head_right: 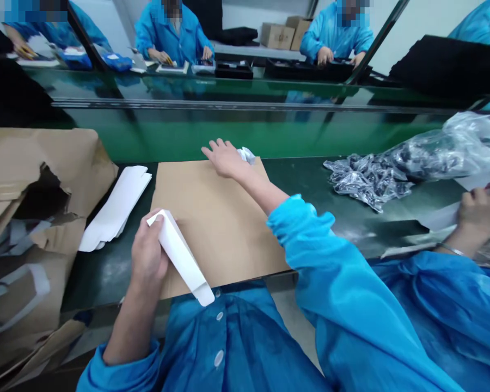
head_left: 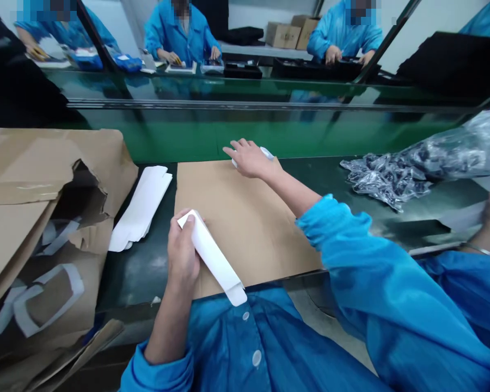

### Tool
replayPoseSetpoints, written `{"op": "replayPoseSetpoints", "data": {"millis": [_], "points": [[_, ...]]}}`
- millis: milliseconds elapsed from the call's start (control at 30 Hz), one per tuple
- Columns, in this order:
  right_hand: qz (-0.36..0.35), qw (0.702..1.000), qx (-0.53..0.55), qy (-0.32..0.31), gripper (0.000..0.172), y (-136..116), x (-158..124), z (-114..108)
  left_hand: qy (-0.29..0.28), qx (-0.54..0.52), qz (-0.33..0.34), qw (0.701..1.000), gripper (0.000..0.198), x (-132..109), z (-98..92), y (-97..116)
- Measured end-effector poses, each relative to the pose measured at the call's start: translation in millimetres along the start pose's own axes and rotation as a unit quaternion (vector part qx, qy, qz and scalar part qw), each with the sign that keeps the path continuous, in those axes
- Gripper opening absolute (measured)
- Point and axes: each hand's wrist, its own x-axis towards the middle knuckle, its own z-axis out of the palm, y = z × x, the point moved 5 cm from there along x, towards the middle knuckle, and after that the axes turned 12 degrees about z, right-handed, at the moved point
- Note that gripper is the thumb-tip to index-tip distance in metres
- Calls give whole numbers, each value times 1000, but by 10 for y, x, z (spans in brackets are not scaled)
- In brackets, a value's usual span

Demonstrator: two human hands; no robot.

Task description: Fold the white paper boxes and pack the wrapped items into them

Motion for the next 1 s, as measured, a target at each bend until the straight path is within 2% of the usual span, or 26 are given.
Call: {"op": "replayPoseSetpoints", "data": {"millis": [33, 100, 200, 267, 333, 433, 500, 567, 700, 767, 833, 867, 900, 933, 1000], "points": [[-7, 999, -45, -25, 58, 40, 177, 61, 4, 1, 4, 1000, 45, 39, -5, -39], [-35, 994, -76, -65, 49, 30, 392, 171, 18, 24, 29, 999, 45, 85, -71, -89], [-65, 993, -81, -64, 40, -45, 432, 253, 33, 95, 87, 991, 50, 73, -283, -91], [-73, 993, -78, -49, 42, -31, 372, 265, -19, 210, 162, 964, 54, 35, -391, -26], [-70, 994, -73, -37, 47, 45, 327, 265, -137, 328, 261, 897, 53, -32, -388, 52], [-64, 995, -61, -35, 49, 140, 327, 269, -336, 404, 377, 763, 62, -191, -265, 110], [-60, 996, -49, -35, 35, 120, 334, 247, -419, 422, 407, 693, 64, -278, -194, 127], [-59, 997, -33, -27, 26, 44, 297, 176, -458, 430, 416, 657, 60, -338, -168, 155], [-77, 997, 15, -21, 32, -56, -3, -7, -483, 436, 419, 634, 66, -428, -266, 216], [-104, 988, 59, -97, 33, -17, -240, 14, -484, 444, 415, 630, 67, -429, -327, 225], [-125, 964, 111, -207, 29, 59, -514, 114, -486, 459, 404, 625, 55, -386, -334, 212], [-122, 953, 133, -242, 27, 106, -648, 163, -482, 471, 395, 624, 48, -349, -314, 203], [-105, 950, 149, -253, 28, 158, -771, 201, -468, 491, 385, 626, 43, -301, -284, 198], [-74, 956, 156, -236, 33, 214, -879, 223, -444, 517, 373, 629, 43, -246, -248, 198], [15, 978, 151, -146, 43, 315, -1083, 220, -384, 575, 349, 633, 51, -155, -169, 215]]}}
